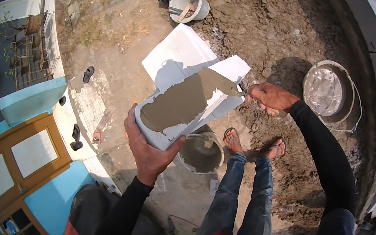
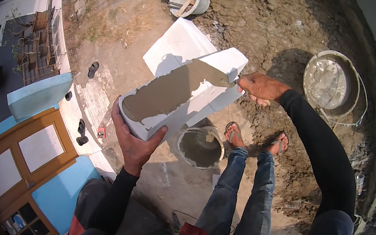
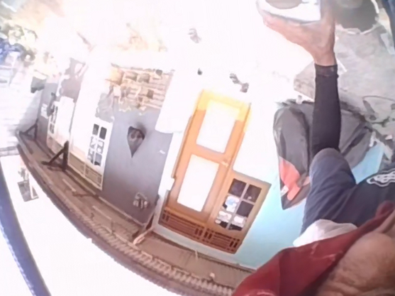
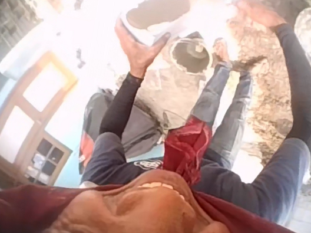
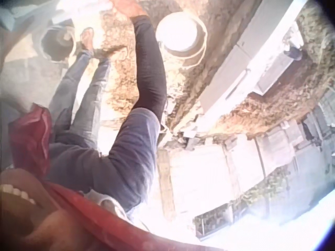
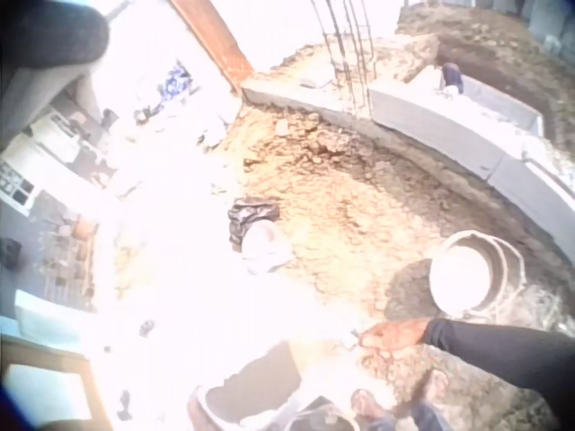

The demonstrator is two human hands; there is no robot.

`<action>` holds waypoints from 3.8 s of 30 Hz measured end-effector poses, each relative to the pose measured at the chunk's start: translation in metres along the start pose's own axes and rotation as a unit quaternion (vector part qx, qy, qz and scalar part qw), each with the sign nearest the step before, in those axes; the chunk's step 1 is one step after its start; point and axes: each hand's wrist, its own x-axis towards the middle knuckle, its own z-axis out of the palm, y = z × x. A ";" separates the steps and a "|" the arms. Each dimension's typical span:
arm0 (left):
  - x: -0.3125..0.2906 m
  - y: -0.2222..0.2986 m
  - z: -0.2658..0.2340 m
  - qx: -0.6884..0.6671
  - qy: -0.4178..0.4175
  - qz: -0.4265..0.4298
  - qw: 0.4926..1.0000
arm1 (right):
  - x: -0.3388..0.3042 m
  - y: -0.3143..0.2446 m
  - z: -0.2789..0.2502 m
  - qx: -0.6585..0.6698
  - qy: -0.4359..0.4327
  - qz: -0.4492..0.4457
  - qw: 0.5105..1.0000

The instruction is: The person applies cement to a brick and a foundation wall using a trowel, spreading the mixture evenly after scooping it from a bucket.

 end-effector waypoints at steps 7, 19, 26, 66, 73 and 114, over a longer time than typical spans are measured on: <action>0.000 -0.005 -0.003 -0.003 0.025 0.002 1.000 | -0.029 -0.087 0.027 0.121 -0.124 0.051 0.984; 0.006 0.004 -0.002 0.046 0.051 0.027 0.997 | -0.128 -0.114 0.043 0.102 -0.200 -0.015 0.974; 0.017 0.020 0.011 0.049 0.051 0.020 0.997 | -0.134 -0.106 0.064 0.028 -0.074 -0.023 0.997; 0.010 0.013 0.009 0.037 0.056 0.021 0.998 | -0.090 -0.090 0.182 -0.285 0.426 -0.165 0.843; 0.011 0.014 0.006 0.006 0.060 0.003 0.998 | -0.112 -0.032 0.174 -0.284 0.464 -0.162 0.823; -0.050 -0.052 -0.013 0.037 0.060 -0.003 0.998 | -0.166 0.190 -0.013 -0.237 0.493 0.282 0.788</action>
